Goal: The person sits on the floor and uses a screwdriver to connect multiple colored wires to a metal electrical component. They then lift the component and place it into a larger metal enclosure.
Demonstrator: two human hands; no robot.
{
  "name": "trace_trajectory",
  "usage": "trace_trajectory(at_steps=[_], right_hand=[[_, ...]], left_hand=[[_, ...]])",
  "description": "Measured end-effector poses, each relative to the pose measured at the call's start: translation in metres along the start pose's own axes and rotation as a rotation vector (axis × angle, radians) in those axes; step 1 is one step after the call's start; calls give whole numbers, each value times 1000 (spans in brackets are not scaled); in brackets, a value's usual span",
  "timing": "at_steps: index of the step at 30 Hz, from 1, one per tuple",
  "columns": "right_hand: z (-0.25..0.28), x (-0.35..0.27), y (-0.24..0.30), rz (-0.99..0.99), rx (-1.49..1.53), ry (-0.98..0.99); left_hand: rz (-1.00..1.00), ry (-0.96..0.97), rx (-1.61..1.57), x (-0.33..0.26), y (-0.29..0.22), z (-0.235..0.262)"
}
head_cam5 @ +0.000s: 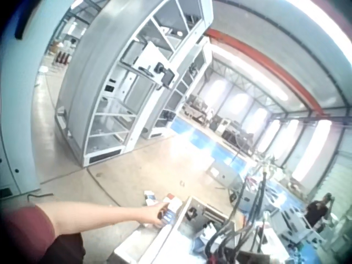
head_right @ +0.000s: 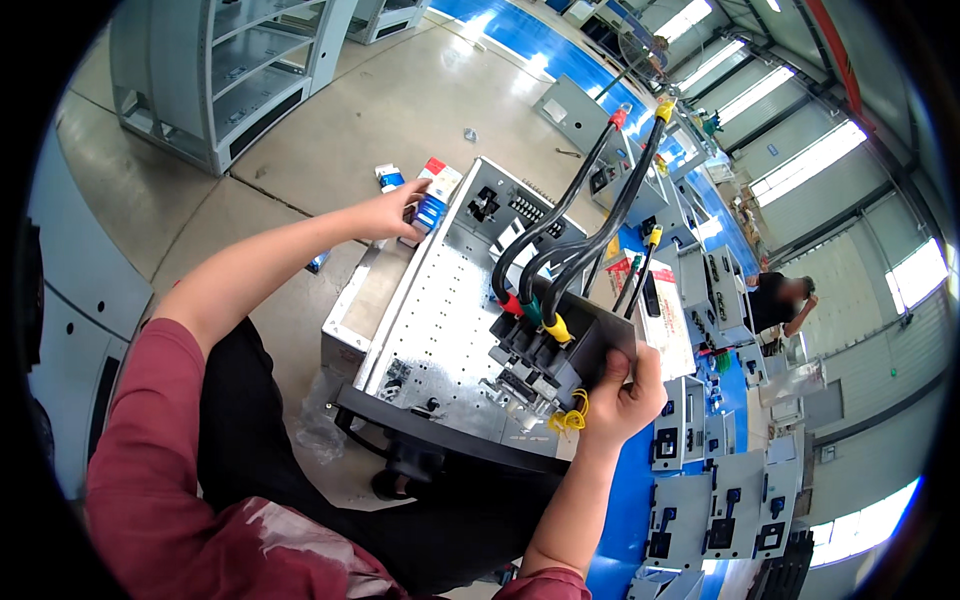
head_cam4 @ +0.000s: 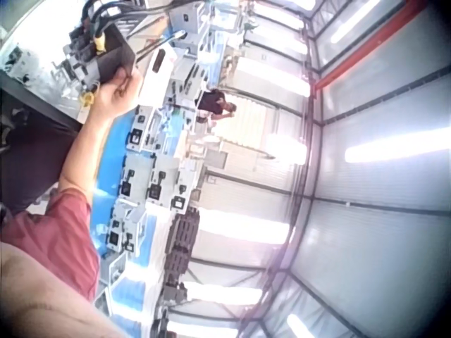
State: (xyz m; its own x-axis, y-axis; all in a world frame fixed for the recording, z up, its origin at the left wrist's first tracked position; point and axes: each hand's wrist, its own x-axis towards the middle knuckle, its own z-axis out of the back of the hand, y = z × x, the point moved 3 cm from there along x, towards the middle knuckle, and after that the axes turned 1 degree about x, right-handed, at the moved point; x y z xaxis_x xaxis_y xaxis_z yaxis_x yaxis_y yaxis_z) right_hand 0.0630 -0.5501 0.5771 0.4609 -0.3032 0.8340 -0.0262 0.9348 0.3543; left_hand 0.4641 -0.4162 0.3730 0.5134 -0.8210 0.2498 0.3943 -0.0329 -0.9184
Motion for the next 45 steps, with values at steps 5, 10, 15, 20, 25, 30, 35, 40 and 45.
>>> trace_trajectory(at_steps=[5,10,15,20,25,30,35,40,45], right_hand=[[9,2,-3,-12,7,-24],[7,1,-5,-14,-20,-32],[2,0,-8,-15,-47,-22],[2,0,-5,-13,-15,-13],[6,-2,-7,-10,-10,-22],[4,-3,-3,-42,3,-1],[-1,-3,3,-35,6,9],[8,-6,-3,-15,-59,22],[8,-7,0,4,-55,17]], left_hand=[[-151,-319,417,-4,-46,-33],[-191,-532,676,-18,-54,-38],[-394,-629,874,-27,-51,-57],[-136,-654,450,-12,-36,-39],[149,-685,56,18,-2,-18],[358,-814,-110,66,38,-2],[520,-599,320,93,53,4],[107,-849,474,76,-5,13],[-701,-254,746,16,-49,-49]])
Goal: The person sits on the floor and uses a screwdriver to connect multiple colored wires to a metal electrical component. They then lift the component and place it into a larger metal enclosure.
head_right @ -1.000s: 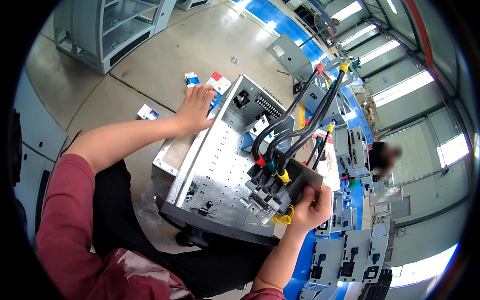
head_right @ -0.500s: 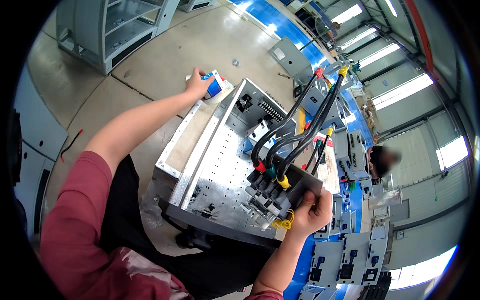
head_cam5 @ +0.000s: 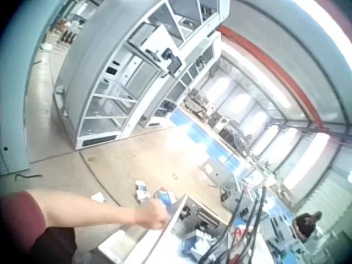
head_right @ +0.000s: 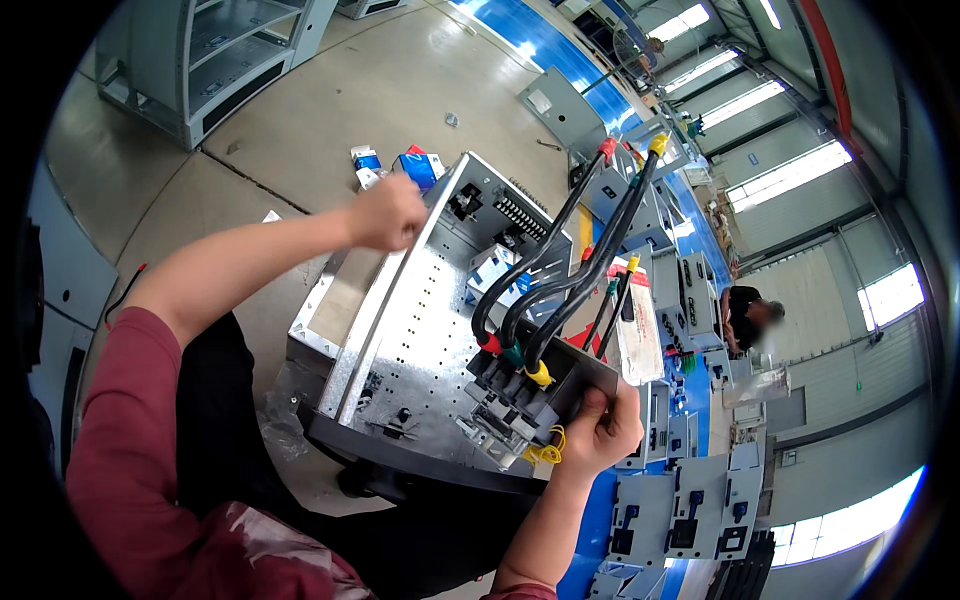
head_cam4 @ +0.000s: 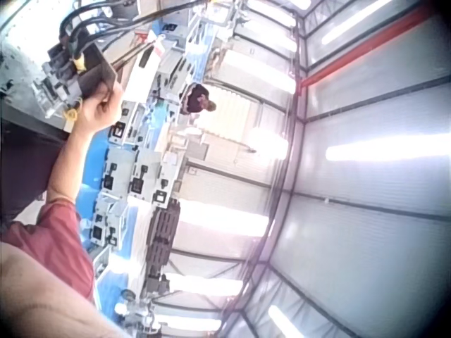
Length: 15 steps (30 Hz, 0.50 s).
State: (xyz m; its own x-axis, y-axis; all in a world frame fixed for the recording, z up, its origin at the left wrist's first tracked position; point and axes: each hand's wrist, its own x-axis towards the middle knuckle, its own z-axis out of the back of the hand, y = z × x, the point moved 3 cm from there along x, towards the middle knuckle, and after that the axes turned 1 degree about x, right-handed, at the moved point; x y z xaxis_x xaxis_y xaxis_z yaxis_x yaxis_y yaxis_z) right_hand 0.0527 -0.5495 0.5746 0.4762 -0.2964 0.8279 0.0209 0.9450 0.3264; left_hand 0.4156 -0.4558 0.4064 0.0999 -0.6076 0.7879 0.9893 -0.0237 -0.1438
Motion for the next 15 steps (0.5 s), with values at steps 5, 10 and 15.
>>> trace_trajectory(at_steps=[5,10,15], right_hand=[[-1,1,4,0,-20,20],[-7,4,9,-9,-7,25],[-6,7,14,0,9,-6]], left_hand=[[132,158,-295,19,-74,-48],[469,191,-433,42,-76,-95],[321,117,-670,52,-76,-81]])
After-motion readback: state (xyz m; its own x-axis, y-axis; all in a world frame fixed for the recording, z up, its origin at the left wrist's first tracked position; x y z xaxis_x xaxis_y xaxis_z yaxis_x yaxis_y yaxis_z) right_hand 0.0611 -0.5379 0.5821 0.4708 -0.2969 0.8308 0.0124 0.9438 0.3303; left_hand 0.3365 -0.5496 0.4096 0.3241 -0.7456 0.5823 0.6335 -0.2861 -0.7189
